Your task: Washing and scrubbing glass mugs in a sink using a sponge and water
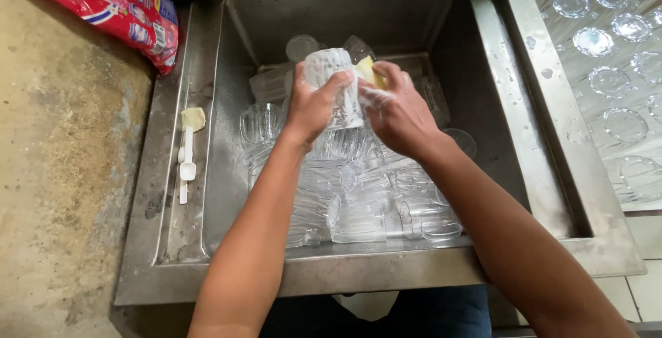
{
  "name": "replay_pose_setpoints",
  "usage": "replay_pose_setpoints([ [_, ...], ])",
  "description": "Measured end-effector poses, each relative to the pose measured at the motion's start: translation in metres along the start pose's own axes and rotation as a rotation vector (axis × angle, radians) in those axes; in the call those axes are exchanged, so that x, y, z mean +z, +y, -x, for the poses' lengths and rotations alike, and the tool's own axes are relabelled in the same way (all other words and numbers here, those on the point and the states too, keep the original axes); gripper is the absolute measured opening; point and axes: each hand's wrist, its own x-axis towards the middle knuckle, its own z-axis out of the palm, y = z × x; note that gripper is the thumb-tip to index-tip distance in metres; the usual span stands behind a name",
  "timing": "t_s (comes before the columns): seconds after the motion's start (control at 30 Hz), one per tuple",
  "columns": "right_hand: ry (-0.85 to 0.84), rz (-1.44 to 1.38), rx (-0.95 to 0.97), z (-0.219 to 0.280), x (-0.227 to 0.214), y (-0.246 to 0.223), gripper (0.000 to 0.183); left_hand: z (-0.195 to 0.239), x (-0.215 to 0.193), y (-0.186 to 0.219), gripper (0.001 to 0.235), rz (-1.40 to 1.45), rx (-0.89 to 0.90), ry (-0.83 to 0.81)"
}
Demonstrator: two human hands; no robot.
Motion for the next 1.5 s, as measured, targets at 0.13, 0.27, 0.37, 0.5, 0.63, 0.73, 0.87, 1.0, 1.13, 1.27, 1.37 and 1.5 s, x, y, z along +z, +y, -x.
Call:
replay_pose_setpoints([
  [0.13,-0.206,0.108,0.005,-0.005,0.004,-0.006,0.033,-0.005,-0.008,-0.006,0.056,0.033,0.049,0.068],
  [0.27,-0.057,0.278,-0.125,-0.005,0.003,0.001,0.029,0.021,0.003,0.019,0.057,-0.006,0.029,0.008],
  [0.37,0.113,0.464,-0.2,-0.003,-0.001,0.002,0.024,0.011,0.006,0.008,0.057,-0.013,-0.004,0.006],
  [0.5,-0.178,0.031,-0.003,-0.01,0.018,0.012,0.031,-0.02,-0.009,-0.012,0.058,-0.106,0.115,0.051],
  [0.63,-0.339,-0.65,0.307,-0.008,-0.025,-0.009,0.038,-0.019,-0.011,-0.013,0.059,-0.082,0.184,0.05],
  [0.73,-0.192,-0.148,0.045,-0.004,-0.003,0.011,0.032,0.004,0.007,0.0,0.059,-0.073,0.019,0.076],
  [0.87,0.141,0.272,-0.196,-0.007,0.015,0.019,0.023,0.008,0.012,-0.002,0.052,0.074,-0.124,-0.021],
  [1.0,0.035,-0.806,0.337,-0.015,0.007,-0.011,0.034,0.004,0.005,0.008,0.059,0.287,0.031,0.125],
  [1.13,-0.044,-1.301,0.562,-0.013,0.004,-0.021,0.042,-0.001,-0.006,0.007,0.122,0.334,0.021,0.22],
  [1.27,0.132,-1.042,0.329,-0.017,0.004,-0.014,0.049,0.019,0.015,0.0,0.03,0.173,-0.082,-0.119],
  [1.37,0.28,-0.963,0.394,-0.026,-0.004,0.027,0.041,0.028,0.029,0.004,0.07,0.053,-0.15,-0.377],
  [1.5,0.495,-0.672,0.342,-0.031,-0.043,0.091,0.028,0.028,0.028,0.018,0.084,-0.029,-0.289,-0.398],
])
